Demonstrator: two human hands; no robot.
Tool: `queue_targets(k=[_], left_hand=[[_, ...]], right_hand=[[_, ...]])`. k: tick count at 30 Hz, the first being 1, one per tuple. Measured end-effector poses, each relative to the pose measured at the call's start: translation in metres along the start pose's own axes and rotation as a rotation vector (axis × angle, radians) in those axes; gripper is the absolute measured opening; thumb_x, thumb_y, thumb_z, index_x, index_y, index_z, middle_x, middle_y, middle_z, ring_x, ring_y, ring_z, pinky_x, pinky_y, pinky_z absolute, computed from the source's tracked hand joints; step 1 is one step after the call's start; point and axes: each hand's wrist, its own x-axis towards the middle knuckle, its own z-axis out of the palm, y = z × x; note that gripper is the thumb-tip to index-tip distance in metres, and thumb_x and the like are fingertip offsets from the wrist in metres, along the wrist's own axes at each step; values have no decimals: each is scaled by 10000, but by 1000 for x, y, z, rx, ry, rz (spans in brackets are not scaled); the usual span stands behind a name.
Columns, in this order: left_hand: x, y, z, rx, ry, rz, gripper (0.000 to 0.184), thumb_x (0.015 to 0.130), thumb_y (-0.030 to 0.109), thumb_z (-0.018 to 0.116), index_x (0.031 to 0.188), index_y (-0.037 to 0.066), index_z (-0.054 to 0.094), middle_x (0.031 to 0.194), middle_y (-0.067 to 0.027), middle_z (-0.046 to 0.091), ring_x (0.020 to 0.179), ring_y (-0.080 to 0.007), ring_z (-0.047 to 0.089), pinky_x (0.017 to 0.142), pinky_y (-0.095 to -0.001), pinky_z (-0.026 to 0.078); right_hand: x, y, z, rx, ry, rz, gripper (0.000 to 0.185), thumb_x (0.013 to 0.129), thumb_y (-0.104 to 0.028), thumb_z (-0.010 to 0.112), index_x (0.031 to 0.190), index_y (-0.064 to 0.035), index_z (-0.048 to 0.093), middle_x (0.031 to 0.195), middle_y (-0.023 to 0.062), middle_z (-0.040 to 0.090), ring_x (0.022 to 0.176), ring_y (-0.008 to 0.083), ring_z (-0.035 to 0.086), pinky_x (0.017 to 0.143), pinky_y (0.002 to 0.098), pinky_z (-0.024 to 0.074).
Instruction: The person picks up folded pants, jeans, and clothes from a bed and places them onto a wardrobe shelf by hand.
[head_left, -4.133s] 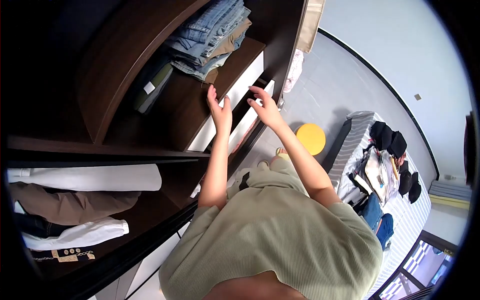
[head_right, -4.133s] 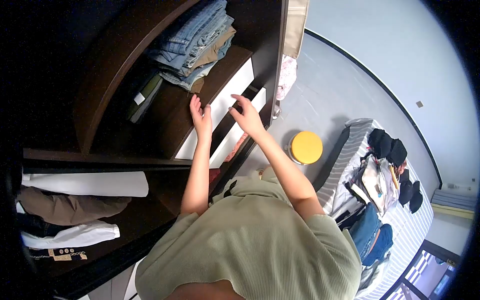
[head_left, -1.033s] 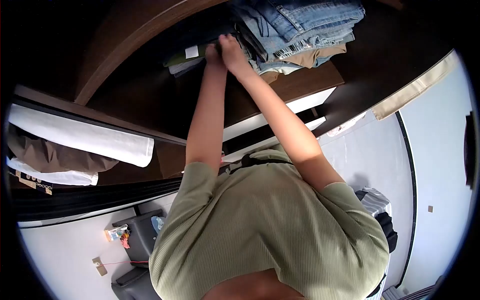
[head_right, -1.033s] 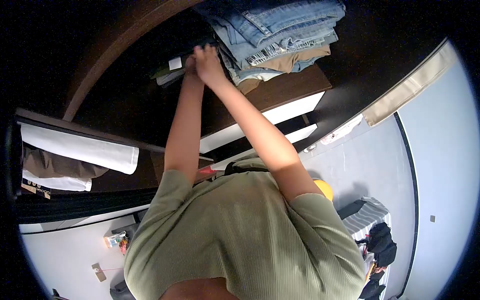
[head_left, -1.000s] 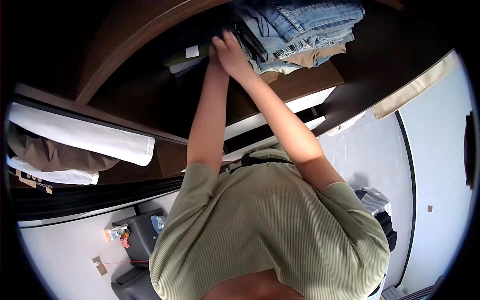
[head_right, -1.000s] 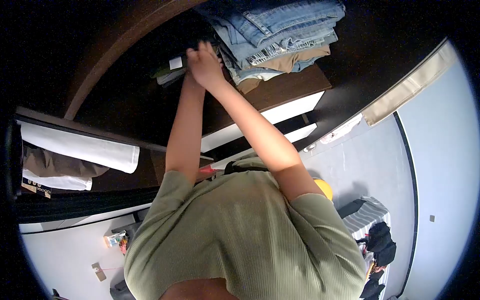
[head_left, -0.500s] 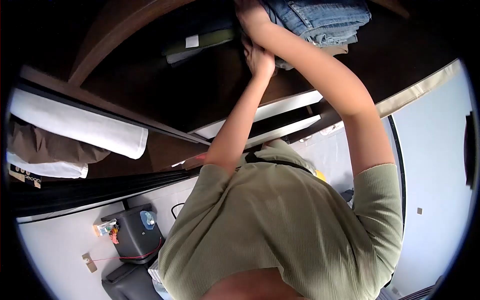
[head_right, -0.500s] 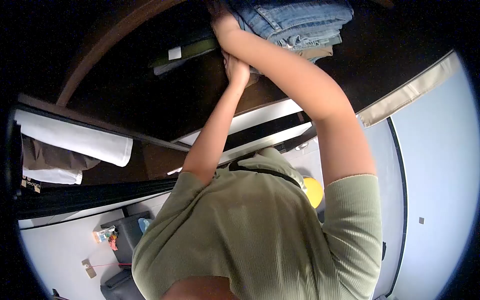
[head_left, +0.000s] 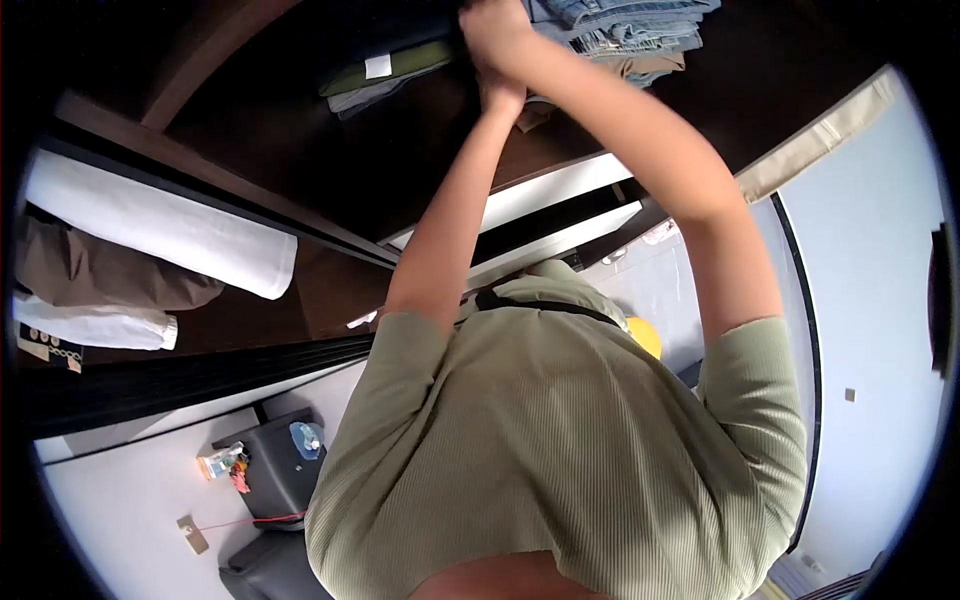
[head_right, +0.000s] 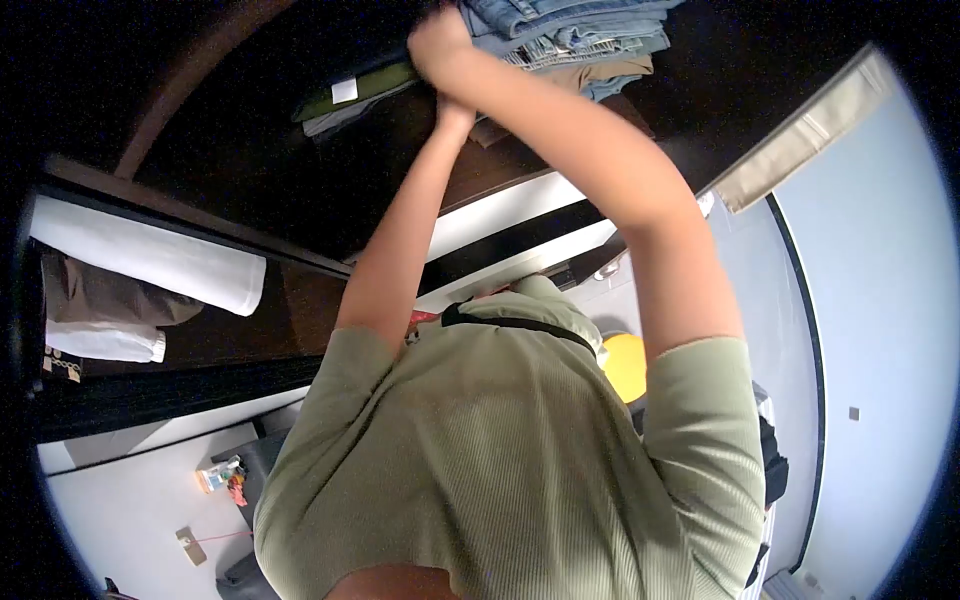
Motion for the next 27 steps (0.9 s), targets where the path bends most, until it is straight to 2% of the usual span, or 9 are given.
queue_targets(k=[2,6,8,12,16,19,21,24,27], left_hand=[[-30,8,8,256,133,290,593,889,366,408,1387,126,195,1421,-142,206,1291,-286,242,1039,-411,220],[-77,61,6,299,235,271,693,849,321,518,1389,92,149,1420,-183,158,1283,-398,199,1045,-431,211],[-88,62,11,118,245,119,986,662,327,730,1388,88,108,1384,-304,88,1264,-453,198,1010,-476,274],[-87,68,19,544,136,76,1212,532,271,825,1360,-7,-16,1380,-323,20,1251,-478,192,1019,-484,263],[-73,50,19,719,147,137,1063,584,302,791,1310,-87,118,1371,-326,68,1214,-498,241,1012,-460,291],[-67,57,15,813,95,114,934,633,232,770,1281,-88,177,1361,-335,93,1189,-457,318,967,-406,373],[-61,58,15,866,62,81,929,635,215,768,1287,-80,176,1360,-337,97,1187,-442,331,956,-398,387],[-45,43,12,917,32,66,923,640,202,762,1299,-61,171,1355,-340,109,1171,-432,356,935,-387,407],[-25,31,3,910,9,102,920,643,192,757,1304,-58,168,1354,-340,98,1152,-448,369,936,-387,402]], right_hand=[[-36,-7,-26,177,210,16,174,664,-247,605,730,-98,666,871,92,627,908,238,562,742,331,454],[-95,10,-32,553,672,130,382,670,-173,605,1051,-153,592,1125,98,536,1073,261,492,905,412,375],[-135,11,-18,468,663,433,610,640,-177,669,1210,-114,459,1283,201,350,1194,363,341,991,427,289],[-165,6,51,1177,720,1160,1124,601,-311,802,1363,28,49,1328,330,110,1265,401,137,1036,436,194],[-150,17,23,1997,469,1311,1100,728,-372,701,1365,-207,-180,1376,150,231,1207,315,339,890,543,358],[-134,15,83,1795,459,1300,1017,769,-372,653,1347,-179,-162,1335,152,308,1202,291,350,883,536,358],[-120,12,83,1574,515,1352,1031,782,-366,633,1343,-34,-165,1330,182,319,1201,311,348,983,386,310],[-101,13,75,1673,475,1449,1134,708,-358,623,1283,88,-247,1318,450,-51,1296,460,55,1054,341,163],[-81,17,94,1685,421,1431,1106,705,-330,592,1262,118,-252,1268,490,-127,1293,480,24,1052,351,163]])
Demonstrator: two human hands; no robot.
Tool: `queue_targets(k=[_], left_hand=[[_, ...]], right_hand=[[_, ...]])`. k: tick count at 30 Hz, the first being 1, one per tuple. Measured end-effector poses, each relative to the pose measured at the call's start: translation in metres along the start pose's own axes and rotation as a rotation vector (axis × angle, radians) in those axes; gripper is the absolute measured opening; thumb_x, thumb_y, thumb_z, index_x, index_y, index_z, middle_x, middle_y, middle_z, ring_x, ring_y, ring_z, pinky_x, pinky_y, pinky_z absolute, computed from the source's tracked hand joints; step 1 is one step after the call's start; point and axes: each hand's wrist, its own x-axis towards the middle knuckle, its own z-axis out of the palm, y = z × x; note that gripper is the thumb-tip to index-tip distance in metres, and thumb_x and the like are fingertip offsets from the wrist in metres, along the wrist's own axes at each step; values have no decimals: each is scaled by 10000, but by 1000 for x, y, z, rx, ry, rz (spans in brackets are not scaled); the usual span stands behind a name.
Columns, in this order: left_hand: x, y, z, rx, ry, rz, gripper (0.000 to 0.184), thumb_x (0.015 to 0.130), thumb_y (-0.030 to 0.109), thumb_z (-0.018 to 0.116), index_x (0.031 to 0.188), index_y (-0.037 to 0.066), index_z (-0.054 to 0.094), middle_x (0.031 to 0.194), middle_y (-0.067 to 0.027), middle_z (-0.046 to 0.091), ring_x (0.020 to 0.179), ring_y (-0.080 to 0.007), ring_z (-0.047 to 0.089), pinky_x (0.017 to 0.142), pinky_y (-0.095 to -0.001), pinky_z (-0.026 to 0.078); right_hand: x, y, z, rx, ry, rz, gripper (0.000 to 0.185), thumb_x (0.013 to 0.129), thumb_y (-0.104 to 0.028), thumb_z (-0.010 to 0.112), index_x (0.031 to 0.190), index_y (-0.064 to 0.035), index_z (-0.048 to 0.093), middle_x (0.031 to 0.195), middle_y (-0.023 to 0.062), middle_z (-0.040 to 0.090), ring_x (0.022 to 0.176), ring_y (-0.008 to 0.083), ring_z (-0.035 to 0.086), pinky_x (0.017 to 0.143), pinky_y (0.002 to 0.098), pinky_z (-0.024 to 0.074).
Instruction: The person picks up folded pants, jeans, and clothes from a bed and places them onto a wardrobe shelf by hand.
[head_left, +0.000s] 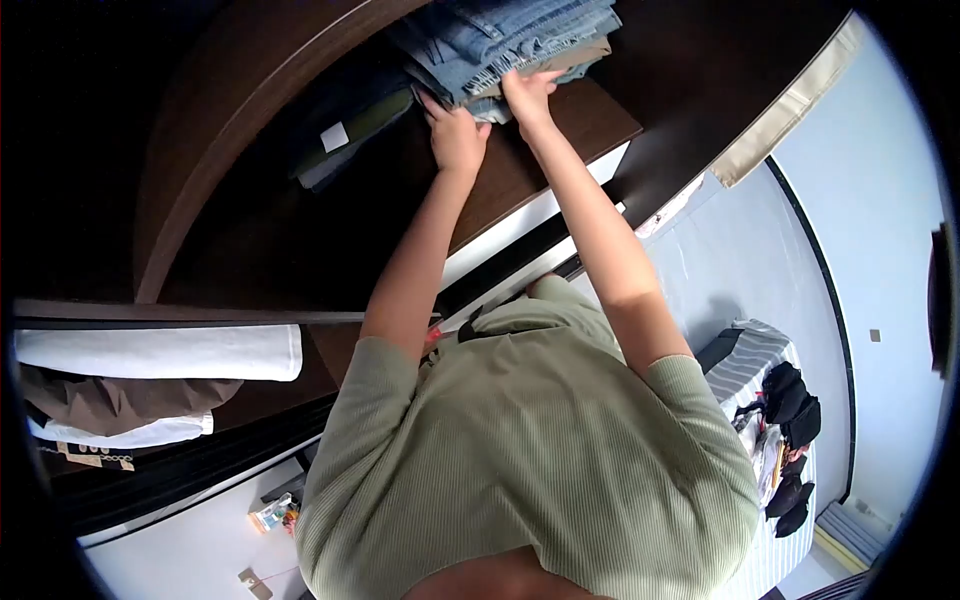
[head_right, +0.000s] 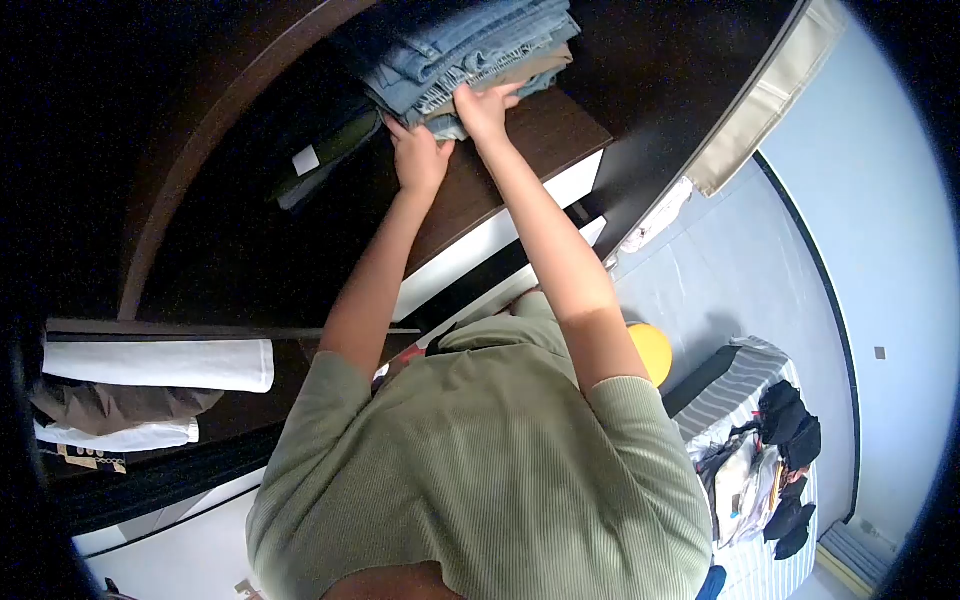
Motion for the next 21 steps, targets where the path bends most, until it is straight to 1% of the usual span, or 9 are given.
queue_targets(k=[5,7,10,13,15,17,19,20,21], left_hand=[[-7,6,-6,-149,55,10,973,643,201,755,1315,-47,98,1361,-335,44,1180,-479,301,966,-437,351],[-17,10,-14,-162,35,8,1018,646,210,758,1327,-35,43,1354,-342,49,1175,-494,292,946,-467,359],[-26,13,-6,-166,92,18,933,647,226,750,1287,-50,131,1350,-344,72,1185,-500,274,972,-468,329],[-21,12,3,-29,87,18,855,661,217,734,1255,-69,190,1331,-358,121,1175,-498,289,967,-455,341],[-14,9,7,63,36,-5,824,672,210,725,1241,-79,204,1322,-363,145,1173,-493,298,957,-449,355],[-1,3,15,104,5,-33,765,687,191,709,1235,-60,238,1270,-350,257,1105,-460,385,907,-438,399],[15,-13,25,92,7,-27,740,691,181,701,1235,-50,255,1242,-333,310,1062,-440,428,876,-434,421],[28,-28,29,119,14,58,527,733,212,666,1083,-74,395,1119,-319,444,940,-419,516,779,-443,456],[45,-49,44,30,-119,20,510,735,223,663,1053,-80,403,1094,-292,475,930,-401,534,755,-446,464]], right_hand=[[-5,-8,-11,34,-63,-7,1118,715,-335,612,1276,97,-253,1306,453,-113,1309,435,-6,1045,349,186],[2,3,-17,104,-127,-28,1158,709,-372,653,1304,44,-247,1346,395,-79,1305,406,62,1050,351,173],[-9,2,-19,140,-90,-87,1191,688,-418,688,1334,-3,-223,1373,344,-64,1297,394,96,1054,354,162],[-21,-12,-12,88,-23,-85,1163,703,-394,682,1330,32,-201,1373,345,-105,1307,402,66,1056,359,151],[-16,-3,-2,119,22,-135,1122,730,-338,663,1316,56,-209,1350,374,-133,1287,457,85,1058,384,140],[-2,0,14,61,76,0,1104,741,-324,649,1309,63,-216,1335,391,-147,1274,493,77,1055,404,140],[28,11,36,37,25,26,1144,708,-364,675,1320,28,-209,1356,357,-125,1279,461,98,1053,421,150],[44,17,46,25,-1,38,1164,692,-384,689,1326,11,-205,1367,340,-114,1282,446,109,1052,429,155],[56,34,49,7,-48,26,1174,677,-397,699,1335,-6,-192,1376,321,-92,1281,428,125,1051,424,161]])
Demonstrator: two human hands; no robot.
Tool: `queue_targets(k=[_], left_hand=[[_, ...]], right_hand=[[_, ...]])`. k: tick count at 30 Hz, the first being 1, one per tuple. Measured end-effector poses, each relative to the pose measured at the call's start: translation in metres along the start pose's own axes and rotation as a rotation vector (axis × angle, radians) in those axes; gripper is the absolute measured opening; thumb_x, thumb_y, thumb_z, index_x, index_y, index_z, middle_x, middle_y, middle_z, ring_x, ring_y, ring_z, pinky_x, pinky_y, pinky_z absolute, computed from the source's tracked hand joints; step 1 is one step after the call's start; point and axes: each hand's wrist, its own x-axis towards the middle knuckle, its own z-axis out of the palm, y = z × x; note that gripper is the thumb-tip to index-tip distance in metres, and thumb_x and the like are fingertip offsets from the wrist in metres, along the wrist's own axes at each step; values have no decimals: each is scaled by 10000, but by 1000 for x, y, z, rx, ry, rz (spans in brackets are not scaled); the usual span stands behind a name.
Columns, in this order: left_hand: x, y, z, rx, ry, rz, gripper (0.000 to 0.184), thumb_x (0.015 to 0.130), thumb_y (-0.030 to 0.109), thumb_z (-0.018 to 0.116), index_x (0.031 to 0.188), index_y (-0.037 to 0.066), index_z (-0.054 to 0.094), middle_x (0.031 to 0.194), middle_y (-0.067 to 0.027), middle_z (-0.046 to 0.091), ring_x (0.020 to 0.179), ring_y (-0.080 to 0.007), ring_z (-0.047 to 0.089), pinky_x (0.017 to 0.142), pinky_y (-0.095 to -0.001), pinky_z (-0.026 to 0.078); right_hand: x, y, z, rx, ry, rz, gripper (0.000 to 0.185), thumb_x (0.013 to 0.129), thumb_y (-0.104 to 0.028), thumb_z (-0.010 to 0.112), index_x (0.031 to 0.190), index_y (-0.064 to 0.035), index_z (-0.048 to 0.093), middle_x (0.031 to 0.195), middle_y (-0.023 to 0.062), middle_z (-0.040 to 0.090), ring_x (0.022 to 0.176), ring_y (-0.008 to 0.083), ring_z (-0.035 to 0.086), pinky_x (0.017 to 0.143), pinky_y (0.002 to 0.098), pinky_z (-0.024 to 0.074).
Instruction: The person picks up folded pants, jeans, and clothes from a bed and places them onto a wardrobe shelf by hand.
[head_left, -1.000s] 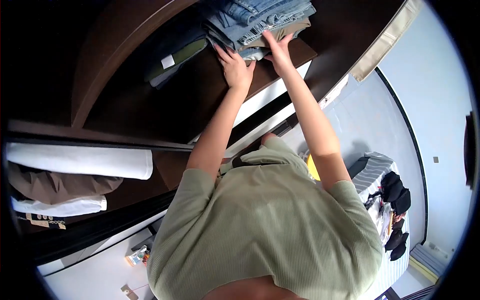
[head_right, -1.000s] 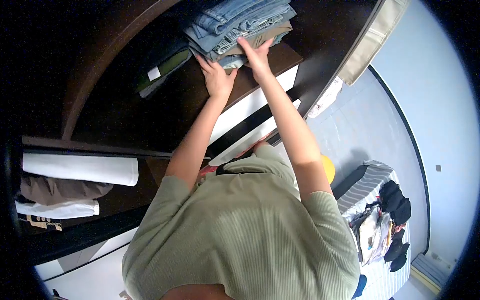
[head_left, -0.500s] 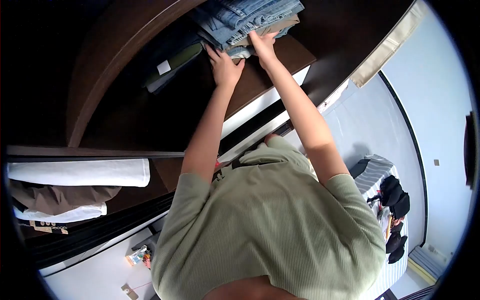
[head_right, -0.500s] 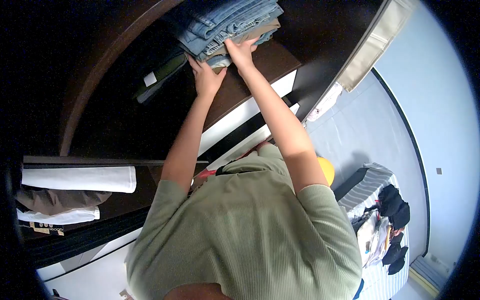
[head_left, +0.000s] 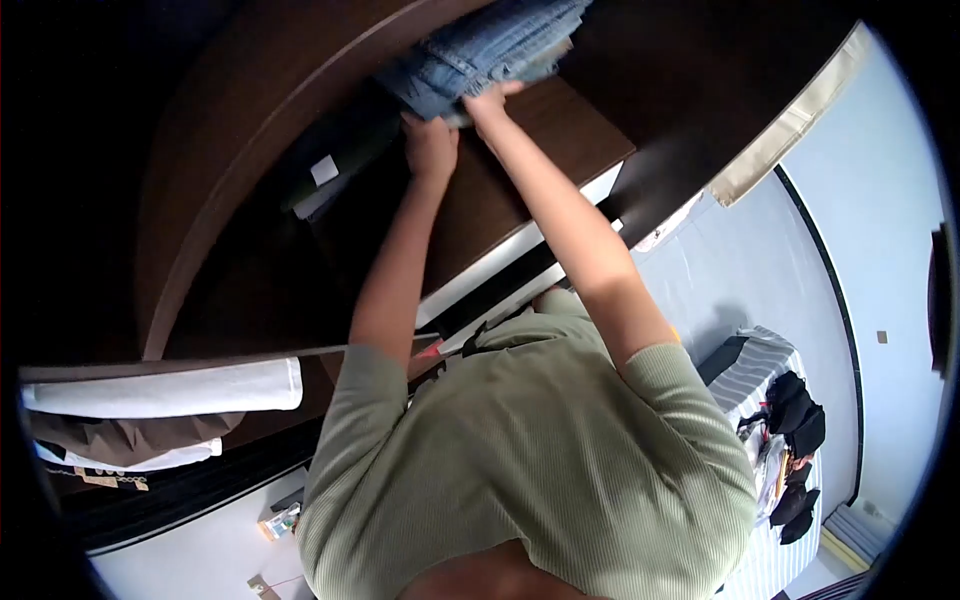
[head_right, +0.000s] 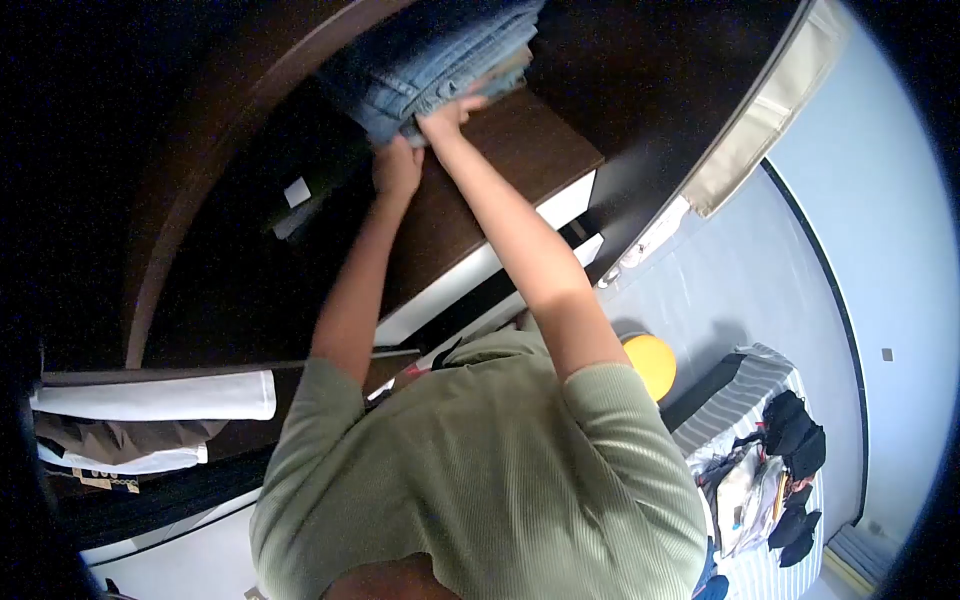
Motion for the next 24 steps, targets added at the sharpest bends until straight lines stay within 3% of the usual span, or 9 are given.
queue_targets(k=[2,5,8,12,14,16,17,22,24], left_hand=[[3,14,-14,48,-35,-45,585,737,213,666,1145,-80,367,1152,-294,436,1006,-411,494,827,-446,433],[-18,16,-10,-84,237,95,689,714,150,665,1266,-15,288,1226,-326,326,1098,-440,378,918,-434,375],[-29,19,-18,-361,204,-42,812,695,133,670,1327,-20,184,1295,-328,249,1189,-448,292,1004,-422,288],[-67,106,-95,-1126,519,-179,930,628,132,722,1335,-40,143,1356,-276,159,1232,-416,238,1039,-476,208],[-66,128,-124,-533,653,255,894,604,161,738,1341,49,244,1359,-235,185,1228,-412,238,1011,-549,213],[-54,132,-139,70,522,452,852,587,209,749,1325,150,326,1363,-168,227,1222,-421,247,979,-591,230],[-40,129,-138,186,478,519,810,577,254,754,1297,212,384,1347,-109,287,1211,-424,273,949,-621,247],[-3,113,-142,482,418,445,915,579,268,761,1360,278,283,1288,-60,416,1168,-378,395,950,-549,332],[21,99,-143,570,445,481,848,636,230,723,1358,299,283,1290,-55,413,1155,-351,418,929,-512,372]], right_hand=[[18,24,1,-132,-62,-85,1185,654,-412,717,1350,-31,-163,1388,291,-58,1279,401,149,1050,415,171],[30,32,-11,-486,-103,-309,1188,627,-418,738,1368,-52,-116,1396,260,-18,1273,373,171,1048,402,185],[-24,-21,-51,15,-129,-180,948,671,-121,651,1389,-55,37,1385,231,141,1223,342,291,990,390,294],[-75,-78,-77,614,30,-246,833,702,-60,525,1396,-156,74,1296,121,350,1079,269,448,872,331,386],[-80,-103,-87,668,-200,-71,933,739,-162,602,1384,-217,-69,1279,105,334,1092,242,433,802,396,409],[-77,-122,-82,543,-201,-5,1001,725,-256,662,1369,-223,-104,1280,132,326,1097,250,432,805,440,408],[-73,-124,-74,600,-181,-71,1204,683,-307,736,1334,-79,-250,1239,223,371,1097,259,428,907,342,381],[-40,-92,-48,122,28,-466,1201,712,-290,696,1211,103,-324,1106,277,526,1017,325,545,887,305,410],[-46,-112,-48,138,-24,-403,1189,712,-287,684,1208,104,-324,1067,295,542,985,359,558,875,327,424]])
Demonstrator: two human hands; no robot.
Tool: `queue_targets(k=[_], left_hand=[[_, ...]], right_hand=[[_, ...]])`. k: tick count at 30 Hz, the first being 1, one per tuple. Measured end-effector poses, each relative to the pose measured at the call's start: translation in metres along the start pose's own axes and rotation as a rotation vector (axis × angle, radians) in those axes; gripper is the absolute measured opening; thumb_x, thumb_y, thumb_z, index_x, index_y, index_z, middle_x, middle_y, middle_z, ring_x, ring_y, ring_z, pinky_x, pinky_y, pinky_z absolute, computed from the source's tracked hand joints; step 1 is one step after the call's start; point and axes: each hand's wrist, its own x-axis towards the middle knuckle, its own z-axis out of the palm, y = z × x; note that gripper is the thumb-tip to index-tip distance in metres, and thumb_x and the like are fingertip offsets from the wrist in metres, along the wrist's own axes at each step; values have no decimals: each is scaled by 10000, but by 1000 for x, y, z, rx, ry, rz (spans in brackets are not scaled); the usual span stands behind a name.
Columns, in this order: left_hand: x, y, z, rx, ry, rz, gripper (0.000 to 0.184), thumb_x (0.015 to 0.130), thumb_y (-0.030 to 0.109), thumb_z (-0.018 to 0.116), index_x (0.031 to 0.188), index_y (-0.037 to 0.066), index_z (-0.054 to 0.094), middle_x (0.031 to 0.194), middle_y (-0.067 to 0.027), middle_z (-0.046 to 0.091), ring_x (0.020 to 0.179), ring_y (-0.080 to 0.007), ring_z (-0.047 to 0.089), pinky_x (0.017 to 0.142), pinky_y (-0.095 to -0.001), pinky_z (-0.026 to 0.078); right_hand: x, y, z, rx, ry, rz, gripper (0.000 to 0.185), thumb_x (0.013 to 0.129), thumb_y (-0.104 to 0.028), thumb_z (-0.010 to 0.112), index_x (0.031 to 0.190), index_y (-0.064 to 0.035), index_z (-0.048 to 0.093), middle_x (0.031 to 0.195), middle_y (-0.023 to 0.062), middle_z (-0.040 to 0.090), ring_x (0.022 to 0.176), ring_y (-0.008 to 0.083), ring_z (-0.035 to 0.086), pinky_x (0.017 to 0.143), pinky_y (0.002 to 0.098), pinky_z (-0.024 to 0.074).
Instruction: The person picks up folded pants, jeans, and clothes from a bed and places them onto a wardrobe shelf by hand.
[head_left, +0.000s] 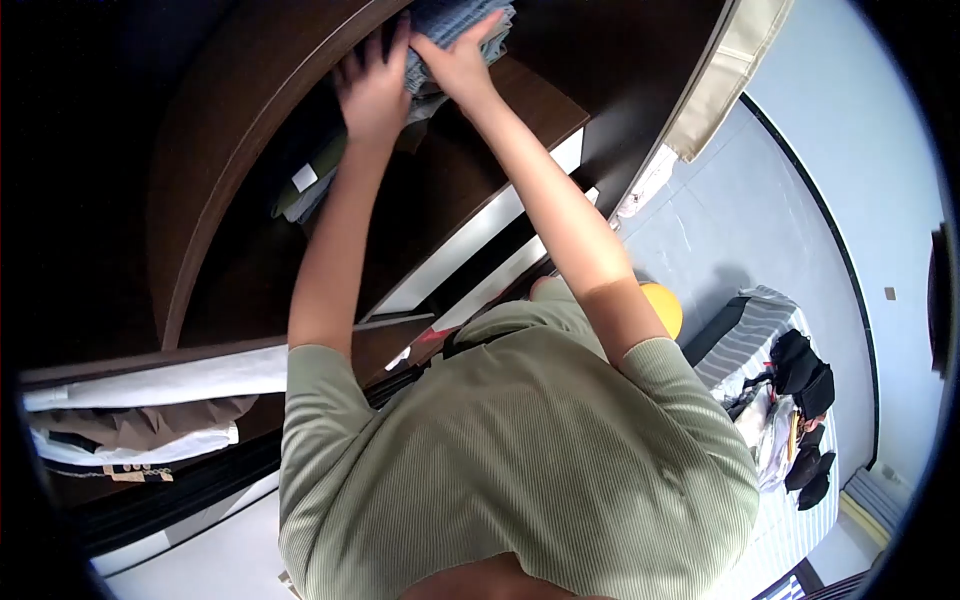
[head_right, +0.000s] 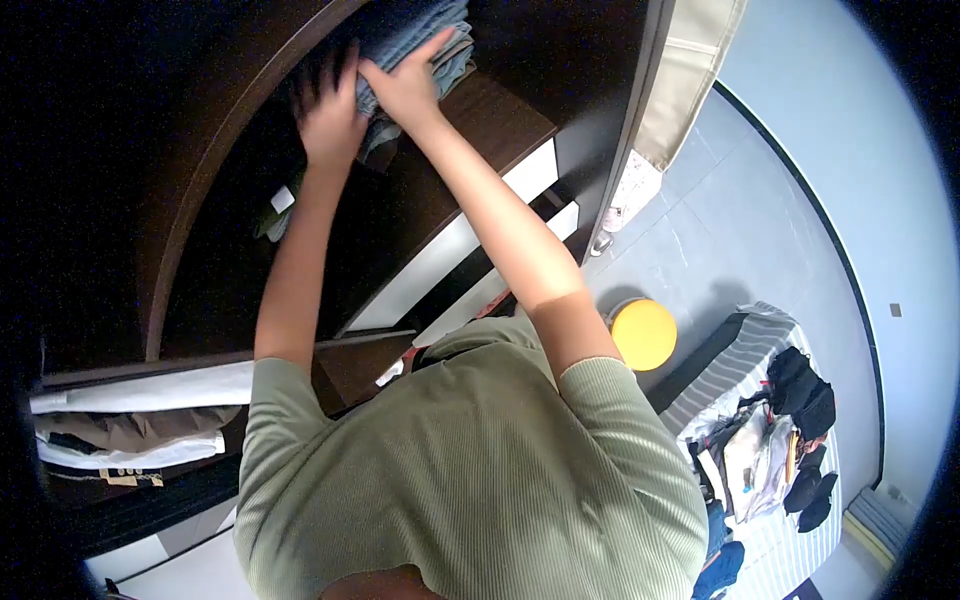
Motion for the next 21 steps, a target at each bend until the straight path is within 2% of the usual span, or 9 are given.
queue_targets(k=[4,6,8,11,14,15,16,18,21], left_hand=[[31,-35,34,-302,-302,-227,674,740,150,625,1336,260,331,1242,-116,474,1122,-348,455,886,-439,414],[41,-65,90,-378,155,-11,685,730,132,633,1335,246,334,1224,-141,486,1118,-355,455,881,-429,416],[49,-71,98,-418,349,78,708,716,113,639,1340,238,327,1235,-153,475,1132,-363,440,891,-428,409],[38,-41,62,-415,138,-44,759,694,86,644,1354,240,302,1301,-143,414,1182,-371,387,934,-437,383],[24,-25,36,-359,-171,-178,792,685,72,642,1365,250,277,1368,-119,334,1235,-370,318,982,-437,348],[23,-25,25,-358,-240,-198,798,684,74,641,1367,255,271,1386,-108,308,1248,-371,297,995,-437,338],[25,-23,18,-355,-307,-206,804,683,76,640,1369,260,265,1403,-97,281,1260,-372,275,1007,-438,327],[12,-15,16,-218,-203,-144,785,694,218,650,1372,215,255,1401,-118,274,1267,-374,261,993,-494,303],[-7,11,-7,-267,16,-33,824,682,392,642,1338,64,267,1389,-154,277,1277,-361,247,1011,-530,218]], right_hand=[[47,0,38,-247,95,18,1132,682,-315,682,1285,57,-200,1095,294,518,946,440,533,866,407,419],[67,3,56,-275,94,3,1086,686,-315,675,1293,51,-148,1116,289,504,966,437,518,874,410,409],[81,6,64,-279,97,-7,1041,691,-314,667,1302,46,-95,1137,284,489,987,434,503,882,414,399],[76,14,57,-267,115,-22,977,697,-314,655,1314,37,-16,1169,276,468,1018,429,480,894,419,384],[53,42,39,-240,240,-266,918,704,-314,644,1327,29,63,1201,268,447,1050,424,458,906,424,369],[28,20,23,-334,156,-100,1084,671,-313,692,1357,10,-82,1161,303,454,965,457,516,845,432,427],[1,-21,5,-249,42,139,983,665,-325,688,1369,-25,72,1253,316,316,1004,459,482,843,433,424],[-11,-22,2,-183,123,-43,920,659,-362,672,1362,-47,169,1301,308,233,1081,470,407,896,458,376],[-6,0,9,-527,118,-320,820,670,-382,646,1341,-96,271,1332,282,199,1139,479,325,957,498,287]])
